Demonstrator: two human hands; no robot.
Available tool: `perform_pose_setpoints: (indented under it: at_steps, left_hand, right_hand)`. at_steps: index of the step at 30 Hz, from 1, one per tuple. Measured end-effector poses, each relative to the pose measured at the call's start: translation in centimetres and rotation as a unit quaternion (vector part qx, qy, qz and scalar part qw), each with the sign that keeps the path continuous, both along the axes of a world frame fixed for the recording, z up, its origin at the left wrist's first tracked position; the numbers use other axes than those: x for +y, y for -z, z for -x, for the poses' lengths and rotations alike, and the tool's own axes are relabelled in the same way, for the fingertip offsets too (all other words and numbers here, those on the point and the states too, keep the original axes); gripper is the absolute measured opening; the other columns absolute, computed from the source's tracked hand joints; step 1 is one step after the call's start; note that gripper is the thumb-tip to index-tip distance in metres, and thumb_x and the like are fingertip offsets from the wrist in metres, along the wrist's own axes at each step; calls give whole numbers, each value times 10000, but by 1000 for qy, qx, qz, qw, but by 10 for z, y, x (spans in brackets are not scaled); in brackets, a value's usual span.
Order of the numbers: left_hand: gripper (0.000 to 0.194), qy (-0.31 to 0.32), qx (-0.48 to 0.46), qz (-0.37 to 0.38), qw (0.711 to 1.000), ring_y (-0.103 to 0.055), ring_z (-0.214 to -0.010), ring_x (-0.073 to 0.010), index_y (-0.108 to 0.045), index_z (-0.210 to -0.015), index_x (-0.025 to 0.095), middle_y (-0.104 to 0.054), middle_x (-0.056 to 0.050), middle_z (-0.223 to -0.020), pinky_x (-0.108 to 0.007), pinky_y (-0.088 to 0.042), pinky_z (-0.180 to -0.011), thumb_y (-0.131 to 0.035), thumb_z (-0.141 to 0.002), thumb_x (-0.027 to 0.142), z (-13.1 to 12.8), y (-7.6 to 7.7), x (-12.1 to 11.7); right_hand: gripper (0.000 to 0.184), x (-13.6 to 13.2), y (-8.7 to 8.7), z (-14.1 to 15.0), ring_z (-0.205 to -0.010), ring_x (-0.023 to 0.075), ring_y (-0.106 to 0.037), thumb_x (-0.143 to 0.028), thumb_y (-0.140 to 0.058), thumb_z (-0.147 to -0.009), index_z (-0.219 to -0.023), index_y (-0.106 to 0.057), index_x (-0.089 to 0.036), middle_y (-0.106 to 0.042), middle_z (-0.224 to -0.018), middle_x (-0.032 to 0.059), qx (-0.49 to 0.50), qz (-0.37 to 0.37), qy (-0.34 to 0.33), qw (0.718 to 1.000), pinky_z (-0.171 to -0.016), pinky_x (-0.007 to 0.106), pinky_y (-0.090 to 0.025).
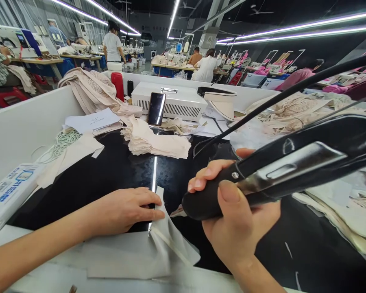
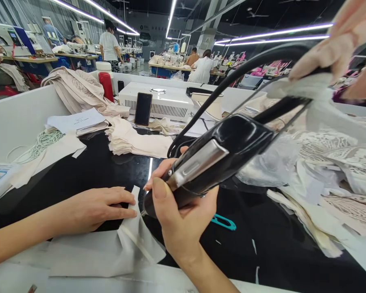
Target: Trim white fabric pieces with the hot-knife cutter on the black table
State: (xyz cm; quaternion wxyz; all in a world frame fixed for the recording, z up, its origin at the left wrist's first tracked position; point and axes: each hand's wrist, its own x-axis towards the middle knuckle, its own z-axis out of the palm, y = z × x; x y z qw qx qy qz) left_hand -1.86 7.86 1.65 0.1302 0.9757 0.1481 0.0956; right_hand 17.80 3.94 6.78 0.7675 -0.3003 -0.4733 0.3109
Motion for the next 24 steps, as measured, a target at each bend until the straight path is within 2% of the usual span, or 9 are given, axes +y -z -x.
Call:
perform_pose_setpoints:
  at_steps: [8,18,24]
  left_hand:
    - [464,-2,-39,-3,999,-600,-1156,-227,-610,-1265,212,-612,-93,-1291,-373,-457,-1077,-404,-917,-16,-1,3,-1]
    - [470,1,-51,3,999,-593,-1178,-224,-600,-1281,200,-609,-98,-1298,-375,-436,-1093,-377,-926,-13,-1,5,0]
    - [460,-10,-56,7,998,-599,-1171,-196,-601,-1274,220,-637,-71,-1270,-314,-439,-1072,-419,-917,-7,-4,3,1]
  right_hand:
    - [364,6,1,7,-570,121,-607,-240,-726,-841,-1136,-514,-263,-631,-780,-47,-17,22,-4,1000,-536,266,-527]
    - [354,18,6,9,-601,113,-598,-258,-726,-857,-1142,-518,-277,-615,-820,-47,-24,-6,-18,1000,-582,278,-528]
    - [298,19,7,6,-605,123,-613,-279,-730,-861,-1079,-527,-270,-624,-826,-38,-40,9,-13,999,-573,281,-541]
